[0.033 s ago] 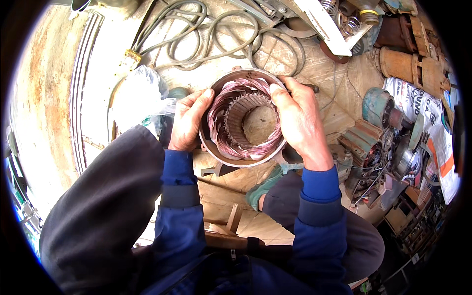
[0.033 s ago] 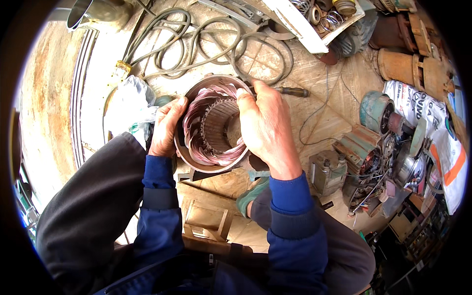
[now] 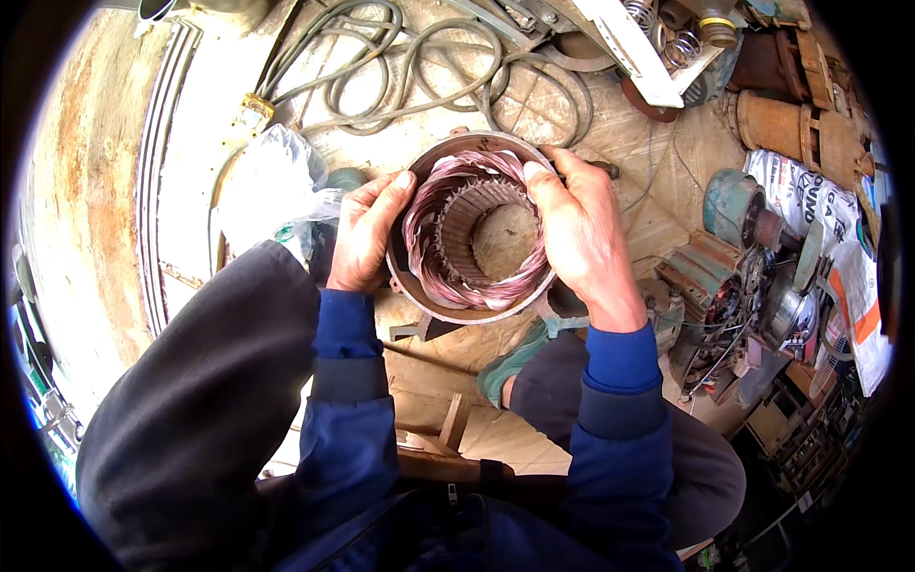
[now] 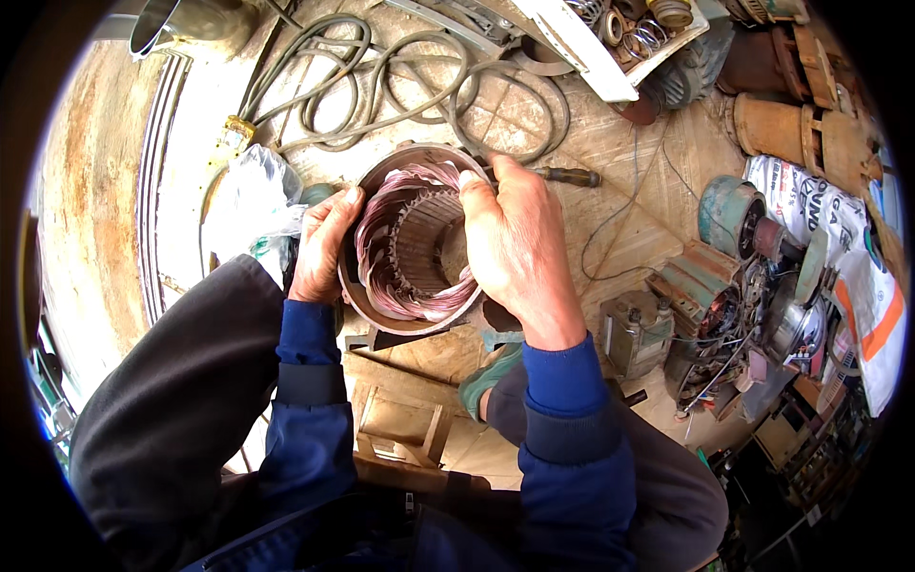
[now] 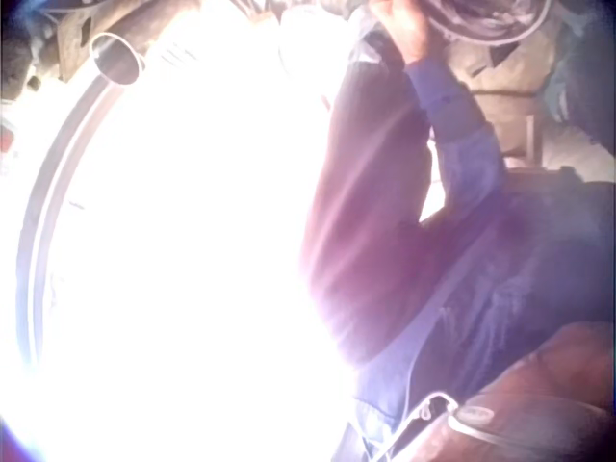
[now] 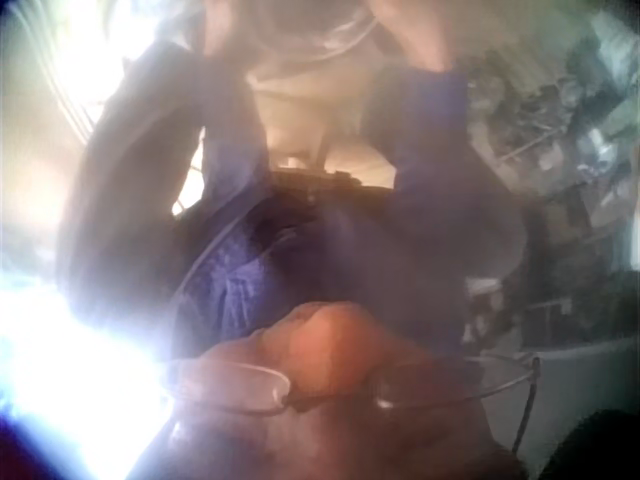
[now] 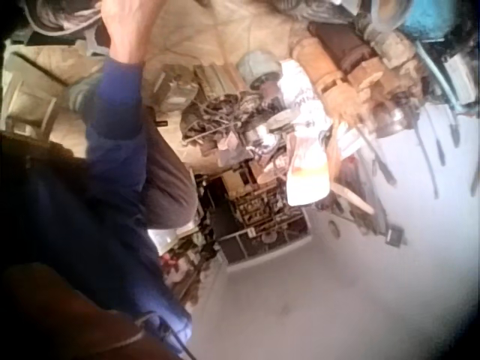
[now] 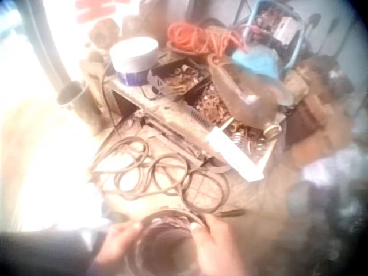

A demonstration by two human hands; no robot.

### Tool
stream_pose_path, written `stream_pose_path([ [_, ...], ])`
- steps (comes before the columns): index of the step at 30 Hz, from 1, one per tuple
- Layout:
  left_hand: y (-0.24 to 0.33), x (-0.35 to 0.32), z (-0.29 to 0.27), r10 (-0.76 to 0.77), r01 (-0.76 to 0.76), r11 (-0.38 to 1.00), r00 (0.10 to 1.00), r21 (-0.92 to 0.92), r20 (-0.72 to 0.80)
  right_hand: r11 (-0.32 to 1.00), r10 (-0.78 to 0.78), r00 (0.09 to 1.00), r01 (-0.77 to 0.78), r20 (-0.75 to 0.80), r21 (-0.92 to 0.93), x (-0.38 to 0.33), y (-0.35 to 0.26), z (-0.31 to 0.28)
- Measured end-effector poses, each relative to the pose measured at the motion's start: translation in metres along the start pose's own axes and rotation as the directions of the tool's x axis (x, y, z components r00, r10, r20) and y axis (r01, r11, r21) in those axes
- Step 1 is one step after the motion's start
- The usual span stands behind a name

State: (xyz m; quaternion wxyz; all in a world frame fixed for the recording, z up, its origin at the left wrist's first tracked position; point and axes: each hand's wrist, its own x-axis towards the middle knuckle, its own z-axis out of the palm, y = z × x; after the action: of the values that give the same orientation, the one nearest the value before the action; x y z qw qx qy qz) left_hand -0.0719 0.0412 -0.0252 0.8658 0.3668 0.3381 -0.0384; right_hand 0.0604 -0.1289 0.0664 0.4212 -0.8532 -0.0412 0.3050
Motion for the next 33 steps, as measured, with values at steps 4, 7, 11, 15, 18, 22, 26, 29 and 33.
stream_pose_path([
  [4,-0.006,-0.005,-0.011,0.047,-0.046,0.999,0.999,-0.018,0.003,0.998,-0.025,1.0,0.024,-0.009,-0.063,-0.009,-0.009,0.006],
  [7,-0.014,-0.006,-0.017,0.063,-0.063,0.997,0.998,-0.032,-0.002,0.993,-0.066,0.997,0.063,-0.035,-0.099,-0.016,-0.006,0.011],
  [11,-0.012,-0.013,-0.012,0.096,-0.096,0.994,0.995,-0.046,-0.008,0.99,-0.118,0.992,0.114,-0.046,-0.084,-0.021,-0.005,0.014],
  [15,-0.019,-0.013,-0.017,0.096,-0.097,0.995,0.995,-0.017,-0.015,0.997,-0.061,0.998,0.059,-0.021,-0.057,-0.022,-0.003,0.013],
  [18,-0.021,-0.017,-0.014,0.121,-0.121,0.993,0.991,-0.01,-0.053,0.998,-0.016,1.0,0.016,0.001,-0.062,-0.023,-0.005,0.011],
  [22,-0.023,-0.022,-0.012,0.131,-0.134,0.99,0.989,-0.042,-0.073,0.996,-0.019,1.0,0.019,-0.005,-0.091,-0.027,-0.005,0.013],
  [26,-0.025,-0.022,-0.015,0.135,-0.139,0.988,0.989,-0.064,-0.064,0.999,-0.017,1.0,0.017,-0.003,-0.04,-0.031,-0.011,0.015],
  [29,-0.025,-0.021,-0.019,0.131,-0.133,0.99,0.99,-0.05,-0.043,1.0,-0.01,1.0,0.01,0.008,-0.028,-0.031,-0.012,0.015],
  [33,-0.025,-0.022,-0.021,0.14,-0.142,0.989,0.989,-0.051,-0.039,0.999,-0.029,0.999,0.028,0.037,0.03,-0.029,-0.008,0.015],
])
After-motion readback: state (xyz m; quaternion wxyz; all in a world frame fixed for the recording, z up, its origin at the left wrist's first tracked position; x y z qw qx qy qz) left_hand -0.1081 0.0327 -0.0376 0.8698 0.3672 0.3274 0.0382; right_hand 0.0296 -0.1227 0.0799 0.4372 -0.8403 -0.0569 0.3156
